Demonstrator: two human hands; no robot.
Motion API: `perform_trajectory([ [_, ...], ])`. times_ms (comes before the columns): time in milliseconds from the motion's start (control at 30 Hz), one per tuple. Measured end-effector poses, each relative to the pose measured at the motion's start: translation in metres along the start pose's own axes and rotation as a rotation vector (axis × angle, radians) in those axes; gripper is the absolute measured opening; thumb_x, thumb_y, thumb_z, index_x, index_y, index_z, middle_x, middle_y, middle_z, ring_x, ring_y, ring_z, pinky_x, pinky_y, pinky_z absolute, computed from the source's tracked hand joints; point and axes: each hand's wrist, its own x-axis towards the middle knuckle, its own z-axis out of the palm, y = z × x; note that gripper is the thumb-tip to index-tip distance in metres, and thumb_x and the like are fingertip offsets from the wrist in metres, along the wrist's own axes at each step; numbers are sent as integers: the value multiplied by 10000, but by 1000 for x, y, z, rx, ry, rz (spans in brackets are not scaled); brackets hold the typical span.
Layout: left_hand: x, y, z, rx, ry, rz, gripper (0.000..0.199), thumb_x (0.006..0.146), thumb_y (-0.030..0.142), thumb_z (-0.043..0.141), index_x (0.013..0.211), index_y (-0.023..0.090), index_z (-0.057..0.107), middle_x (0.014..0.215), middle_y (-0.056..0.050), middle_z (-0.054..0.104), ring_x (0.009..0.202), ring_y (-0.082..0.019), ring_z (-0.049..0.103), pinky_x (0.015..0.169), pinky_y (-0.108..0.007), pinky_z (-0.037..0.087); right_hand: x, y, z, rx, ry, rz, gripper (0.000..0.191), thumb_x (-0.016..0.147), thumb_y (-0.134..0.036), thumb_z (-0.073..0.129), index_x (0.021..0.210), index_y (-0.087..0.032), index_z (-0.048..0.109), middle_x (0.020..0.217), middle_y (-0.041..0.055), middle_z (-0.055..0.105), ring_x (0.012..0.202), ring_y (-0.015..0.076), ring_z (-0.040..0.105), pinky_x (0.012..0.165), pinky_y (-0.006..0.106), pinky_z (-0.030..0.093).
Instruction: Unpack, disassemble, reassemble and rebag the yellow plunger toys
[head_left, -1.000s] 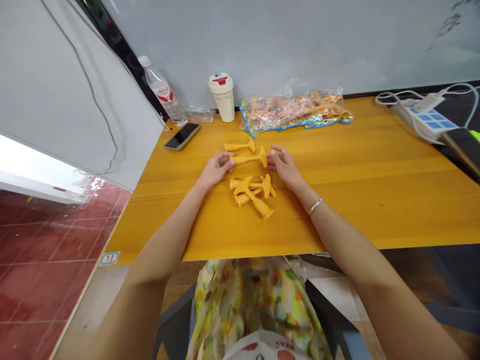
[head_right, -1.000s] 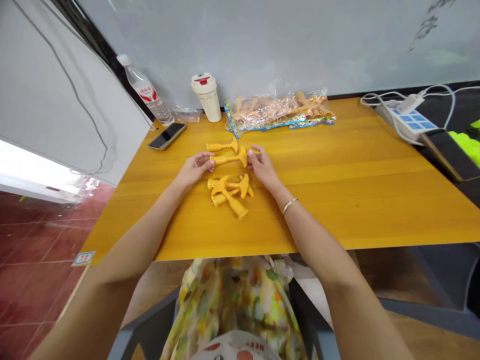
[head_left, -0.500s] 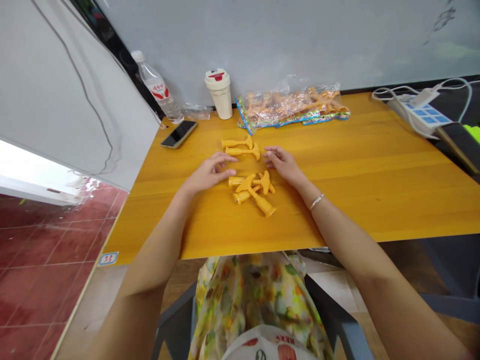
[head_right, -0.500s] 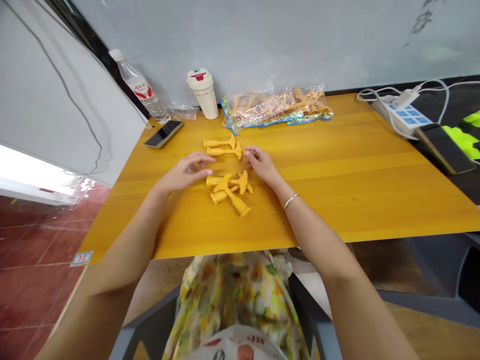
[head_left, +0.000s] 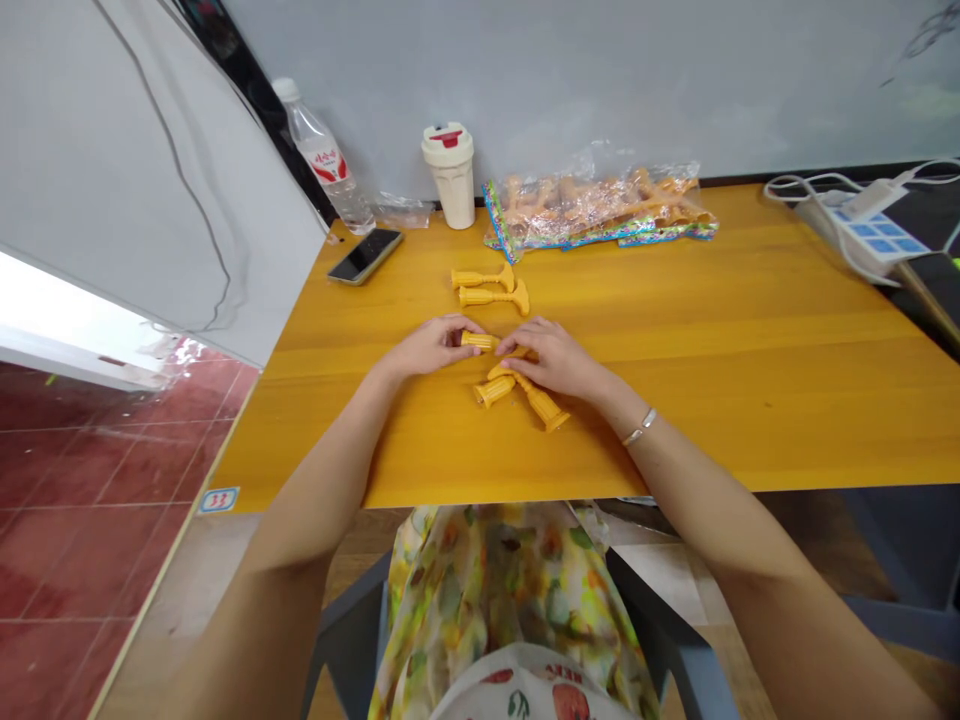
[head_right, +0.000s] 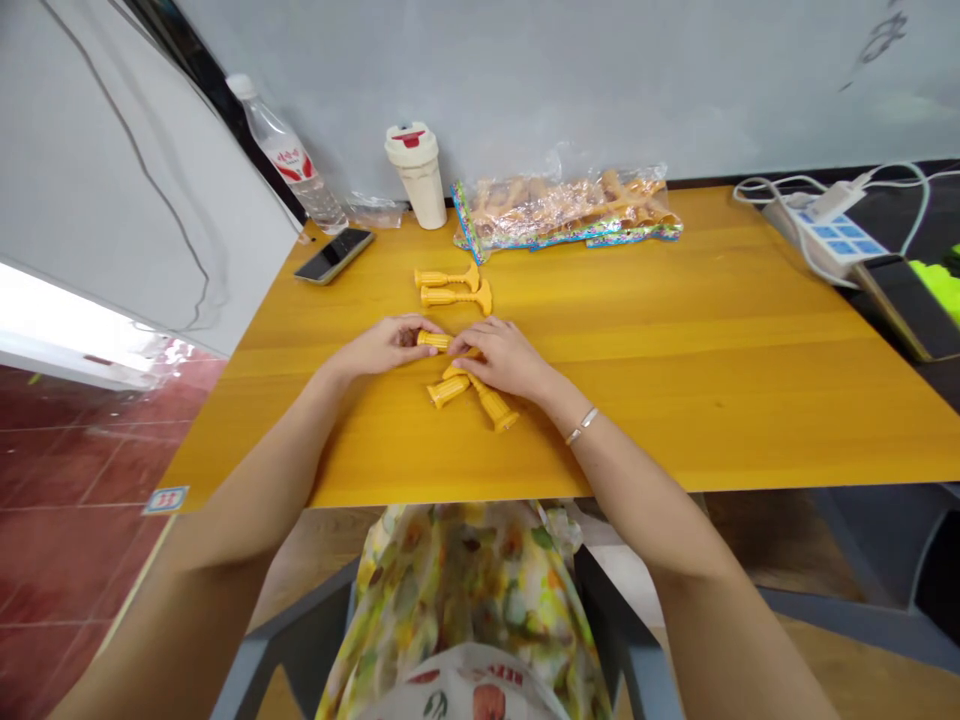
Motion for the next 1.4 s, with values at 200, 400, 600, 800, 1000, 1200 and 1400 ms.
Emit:
perform_trajectory([
  [200,4,-11,5,34,192,-23,372,852,431,667,1117,175,711,805,-19,594,663,-140,478,628,-269,396,-2,8,-7,-108,-5,38,350,910,-446,705,1157,-198,706,1114,109,741,1074,298,585,961,424,402],
  [400,8,-17,14,29,338,-20,351,819,366,713,1117,181,693,804,-12,556,674,-141,494,669,-274,424,-4,5,-10,-155,-101,-19,413,871,-502,745,1165,-212,732,1119,129,713,1152,318,540,995,442,397],
  [600,10,-14,22,73,433,-36,295,826,340,695,1082,194,691,895,-27,614,668,-137,494,717,-289,461,-4,2,-8,-123,-197,-65,391,898,-486,716,1191,-228,725,1078,107,713,1107,288,577,1017,453,409],
  [800,11,-16,24,98,512,-35,285,826,289,700,1094,192,682,1004,-42,582,667,-121,512,720,-291,497,-4,-1,-3,-80,-248,-91,425,900,-495,709,1214,-209,710,1075,110,724,1069,277,621,996,438,455],
  [1000,13,-22,24,84,635,-79,382,834,289,715,1189,180,627,1162,-87,551,685,-116,554,733,-312,529,-1,-7,8,-25,-220,-103,366,930,-456,683,1194,-204,710,1082,109,719,1024,255,639,962,409,475],
  [1200,10,-24,21,87,787,-17,537,867,584,690,1235,213,566,1259,-126,530,776,-144,562,702,-297,507,-1,-8,9,157,-81,-11,250,944,-321,639,1146,-199,721,1010,76,716,902,201,631,885,355,485],
  [1400,7,-4,21,-56,771,29,554,886,684,605,1204,231,567,1186,-94,579,791,-138,554,674,-264,473,1,-11,0,525,180,161,238,937,-401,630,1098,-243,706,1108,41,720,958,193,653,895,354,514],
])
